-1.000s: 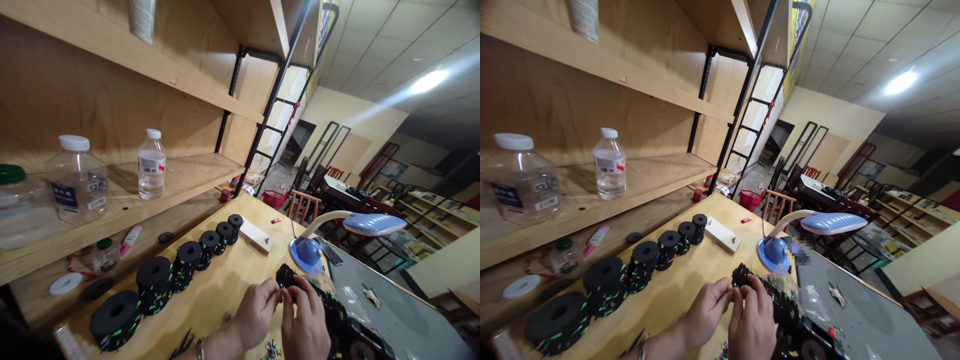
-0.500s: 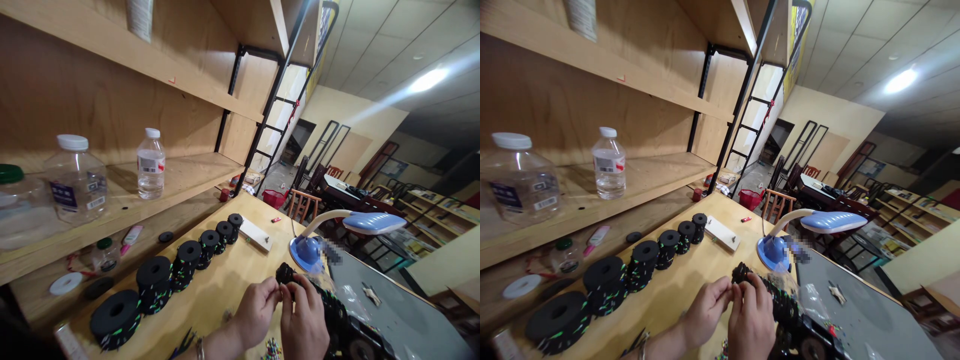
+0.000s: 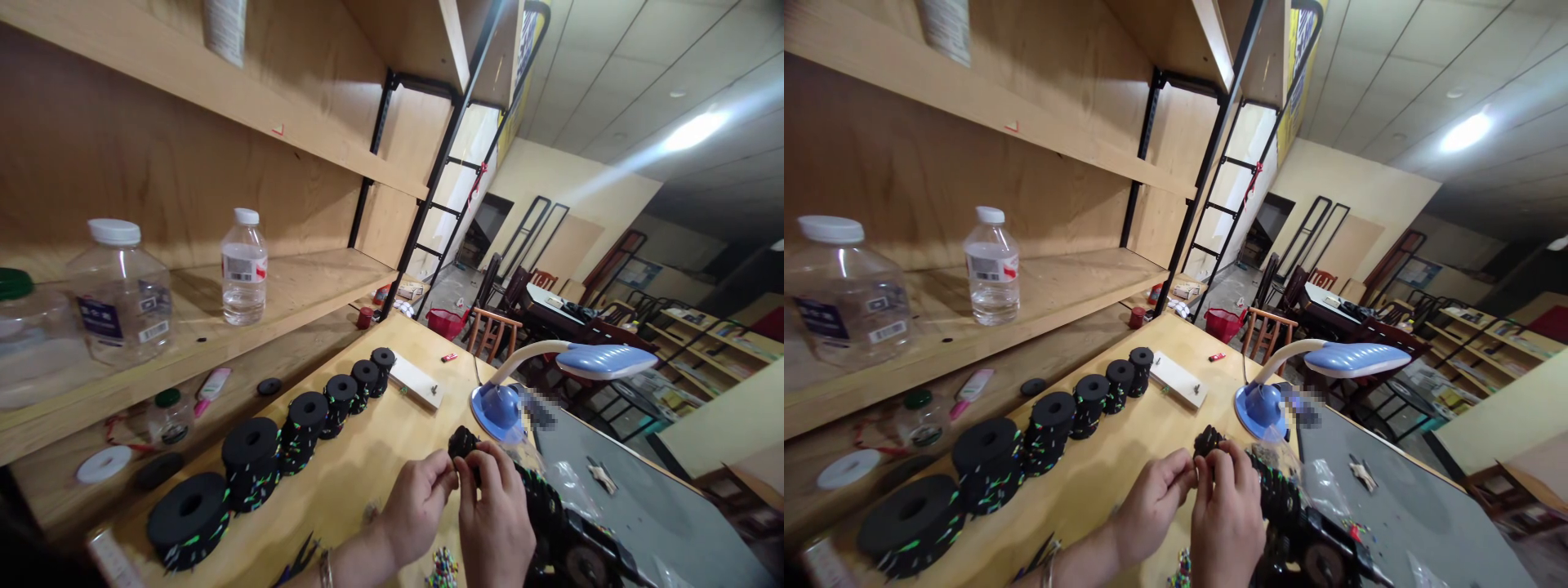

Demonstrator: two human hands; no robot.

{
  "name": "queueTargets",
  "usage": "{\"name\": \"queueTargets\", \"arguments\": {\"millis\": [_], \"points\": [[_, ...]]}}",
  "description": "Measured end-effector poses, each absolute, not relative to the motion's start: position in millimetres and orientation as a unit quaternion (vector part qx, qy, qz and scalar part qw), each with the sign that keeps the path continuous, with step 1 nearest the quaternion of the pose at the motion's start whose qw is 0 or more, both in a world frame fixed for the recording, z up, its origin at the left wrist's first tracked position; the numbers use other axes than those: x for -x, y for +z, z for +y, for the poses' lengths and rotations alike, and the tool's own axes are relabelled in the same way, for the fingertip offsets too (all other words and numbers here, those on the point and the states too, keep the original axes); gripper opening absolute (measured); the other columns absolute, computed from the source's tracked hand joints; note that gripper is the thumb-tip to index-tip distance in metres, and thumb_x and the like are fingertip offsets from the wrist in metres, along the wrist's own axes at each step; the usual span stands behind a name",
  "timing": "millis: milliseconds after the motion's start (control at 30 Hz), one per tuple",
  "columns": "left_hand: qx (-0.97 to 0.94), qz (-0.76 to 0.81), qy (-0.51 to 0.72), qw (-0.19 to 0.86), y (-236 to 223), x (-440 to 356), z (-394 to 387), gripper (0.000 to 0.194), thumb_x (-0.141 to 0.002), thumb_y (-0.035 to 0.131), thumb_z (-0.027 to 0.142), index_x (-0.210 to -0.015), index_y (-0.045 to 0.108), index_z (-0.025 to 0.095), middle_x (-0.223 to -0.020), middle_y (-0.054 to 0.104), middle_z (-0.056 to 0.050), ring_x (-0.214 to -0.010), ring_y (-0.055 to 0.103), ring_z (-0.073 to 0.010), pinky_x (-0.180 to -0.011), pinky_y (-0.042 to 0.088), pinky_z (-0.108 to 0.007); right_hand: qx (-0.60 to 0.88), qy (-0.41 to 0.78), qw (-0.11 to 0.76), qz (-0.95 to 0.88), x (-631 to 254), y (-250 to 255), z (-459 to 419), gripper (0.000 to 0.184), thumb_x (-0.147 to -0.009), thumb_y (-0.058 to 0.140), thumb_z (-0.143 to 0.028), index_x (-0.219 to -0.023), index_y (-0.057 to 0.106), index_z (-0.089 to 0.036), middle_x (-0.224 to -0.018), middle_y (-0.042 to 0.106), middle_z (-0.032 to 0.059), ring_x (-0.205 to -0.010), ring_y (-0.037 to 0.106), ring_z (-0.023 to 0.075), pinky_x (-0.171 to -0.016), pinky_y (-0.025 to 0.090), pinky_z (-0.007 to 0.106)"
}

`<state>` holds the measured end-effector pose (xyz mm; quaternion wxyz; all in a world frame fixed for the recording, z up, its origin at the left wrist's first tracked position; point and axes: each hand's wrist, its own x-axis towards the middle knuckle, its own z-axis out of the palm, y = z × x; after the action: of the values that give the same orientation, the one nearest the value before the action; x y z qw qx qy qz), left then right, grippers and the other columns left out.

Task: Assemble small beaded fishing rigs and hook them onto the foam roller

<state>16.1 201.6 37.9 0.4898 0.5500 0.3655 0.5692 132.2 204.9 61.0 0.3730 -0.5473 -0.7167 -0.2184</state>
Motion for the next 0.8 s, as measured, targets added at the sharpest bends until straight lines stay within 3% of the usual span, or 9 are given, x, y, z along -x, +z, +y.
{"name": "queueTargets", "arguments": {"millis": [133,367,500,800], "points": [[-0.537,0.358,0.573,0.505,41.3,-13.7,199.8,0.032,-0.089,0.049,0.041,-0.066,0.044,0.019,-0.057,0.034,0.007,-0.054,0.029,-0.0103,-0.05,0.024,-0.023,0.551,-0.189,0.374,-0.722,-135.4,68.8,204.3,0.04,-0.094,0.037,-0.053,-0.081,0.062,-0.024,-0.103,0.068,0.007,-0.084,0.064,0.0205,-0.06,0.049,0.026],[-0.557,0.36,0.56,0.496,49.3,-18.2,196.9,0.026,-0.089,0.048,0.035,-0.068,0.047,0.019,-0.057,0.036,0.006,-0.054,0.033,-0.011,-0.052,0.026,-0.023,0.531,-0.164,0.397,-0.731,-145.9,72.8,206.3,0.033,-0.097,0.033,-0.039,-0.093,0.061,-0.022,-0.093,0.072,0.0066,-0.081,0.068,0.0192,-0.066,0.051,0.027],[-0.563,0.388,0.554,0.475,45.4,-22.7,198.8,0.022,-0.086,0.048,0.027,-0.066,0.046,0.019,-0.057,0.041,0.004,-0.056,0.036,-0.0119,-0.053,0.027,-0.024,0.52,-0.174,0.397,-0.736,-145.9,68.5,208.1,0.03,-0.097,0.034,-0.038,-0.094,0.06,-0.022,-0.096,0.071,0.0079,-0.086,0.068,0.0205,-0.07,0.051,0.028],[-0.537,0.426,0.548,0.479,35.5,-19.5,205.0,0.025,-0.088,0.045,0.031,-0.066,0.042,0.02,-0.055,0.034,0.006,-0.054,0.031,-0.0113,-0.05,0.025,-0.023,0.511,-0.193,0.374,-0.749,-146.2,70.4,203.6,0.033,-0.094,0.04,-0.043,-0.108,0.059,-0.02,-0.108,0.069,0.0094,-0.096,0.066,0.0223,-0.076,0.053,0.03]]}}
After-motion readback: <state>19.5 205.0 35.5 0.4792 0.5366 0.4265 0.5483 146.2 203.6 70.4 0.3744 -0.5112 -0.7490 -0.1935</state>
